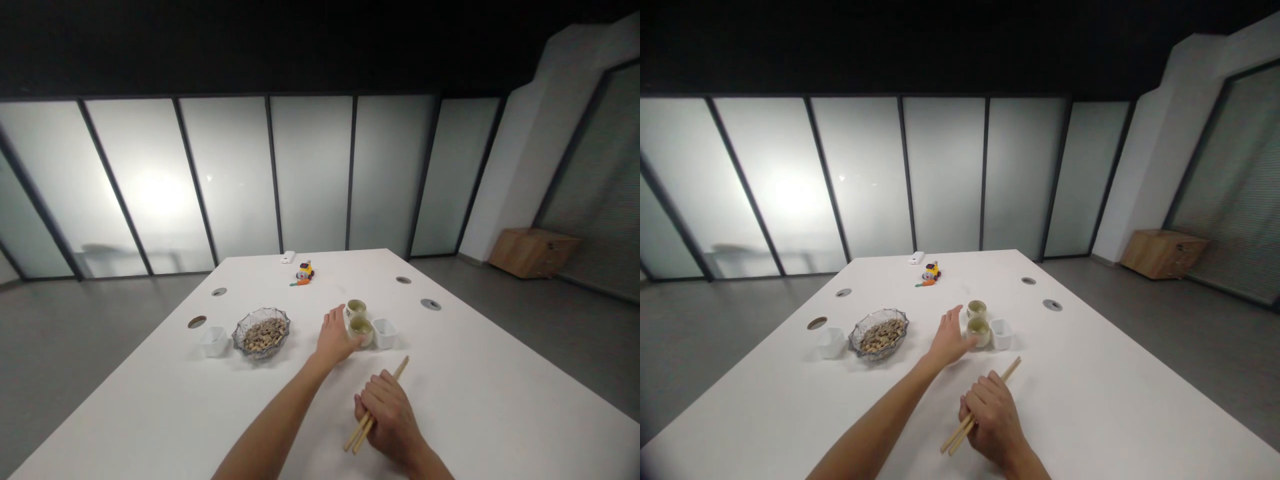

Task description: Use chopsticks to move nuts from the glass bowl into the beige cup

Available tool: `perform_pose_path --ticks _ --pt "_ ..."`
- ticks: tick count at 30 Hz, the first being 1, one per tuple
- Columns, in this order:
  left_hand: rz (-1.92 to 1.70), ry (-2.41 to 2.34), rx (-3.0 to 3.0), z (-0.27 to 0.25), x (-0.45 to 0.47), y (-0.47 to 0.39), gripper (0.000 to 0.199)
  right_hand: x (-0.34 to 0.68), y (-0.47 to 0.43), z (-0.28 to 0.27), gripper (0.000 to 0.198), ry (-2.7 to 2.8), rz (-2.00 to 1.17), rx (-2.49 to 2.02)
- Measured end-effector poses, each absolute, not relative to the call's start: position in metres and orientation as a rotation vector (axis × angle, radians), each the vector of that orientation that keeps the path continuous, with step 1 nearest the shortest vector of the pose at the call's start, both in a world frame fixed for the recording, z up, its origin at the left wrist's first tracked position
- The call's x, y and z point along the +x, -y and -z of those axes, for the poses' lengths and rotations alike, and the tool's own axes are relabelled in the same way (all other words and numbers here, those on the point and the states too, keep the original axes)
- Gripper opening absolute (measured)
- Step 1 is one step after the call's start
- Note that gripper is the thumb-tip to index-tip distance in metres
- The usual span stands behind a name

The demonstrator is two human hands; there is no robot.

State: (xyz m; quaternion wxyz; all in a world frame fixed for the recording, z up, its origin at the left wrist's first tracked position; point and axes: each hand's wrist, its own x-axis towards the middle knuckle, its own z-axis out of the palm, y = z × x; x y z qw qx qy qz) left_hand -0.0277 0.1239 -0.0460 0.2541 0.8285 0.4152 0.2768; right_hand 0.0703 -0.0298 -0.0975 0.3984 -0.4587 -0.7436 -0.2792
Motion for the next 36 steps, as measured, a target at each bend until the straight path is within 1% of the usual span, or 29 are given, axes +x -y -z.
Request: perform_pose_path --ticks 1,4,7,10,13,17,20,22,24,25,27,31,34,36 --pt "-0.714 -1.140 2.230 0.051 -0.015 -0.126 0.096 0.071 0.030 0.097 0.035 1.850 0.715 -1.131" --pt "-0.707 -1.148 2.143 0.063 0.004 -0.132 0.093 0.074 0.028 0.095 0.036 1.788 0.708 -1.086" --pt "-0.747 -1.082 2.103 0.067 0.004 -0.131 0.092 0.074 0.028 0.092 0.037 1.791 0.688 -1.066" --pt "-0.805 -1.049 2.131 0.060 -0.011 -0.123 0.092 0.074 0.028 0.089 0.038 1.787 0.680 -1.050" --pt "-0.975 -1.032 2.160 0.049 -0.051 -0.106 0.090 0.076 0.028 0.087 0.038 1.766 0.680 -1.043" --pt "-1.254 -1.021 2.120 0.042 -0.151 -0.075 0.085 0.079 0.031 0.087 0.038 1.755 0.678 -1.033" --pt "-1.425 -1.323 1.951 0.041 -0.238 -0.062 0.076 0.079 0.031 0.088 0.038 1.770 0.659 -1.024" --pt "-1.458 -1.561 1.828 0.040 -0.286 -0.063 0.079 0.077 0.030 0.089 0.038 1.783 0.644 -1.015" --pt "-1.431 -1.758 1.745 0.041 -0.320 -0.072 0.088 0.076 0.029 0.091 0.037 1.800 0.639 -1.001" --pt "-1.402 -1.812 1.738 0.041 -0.331 -0.078 0.091 0.075 0.028 0.091 0.037 1.811 0.639 -0.997" --pt "-1.365 -1.862 1.760 0.044 -0.345 -0.090 0.091 0.075 0.027 0.093 0.036 1.832 0.645 -1.001" --pt "-1.308 -1.894 1.824 0.055 -0.350 -0.110 0.093 0.077 0.029 0.095 0.036 1.849 0.690 -1.063" --pt "-1.292 -1.887 1.852 0.065 -0.351 -0.119 0.098 0.090 0.029 0.098 0.035 1.820 0.750 -1.178" --pt "-1.268 -1.865 1.863 0.071 -0.352 -0.124 0.098 0.105 0.025 0.097 0.029 1.762 0.788 -1.321"
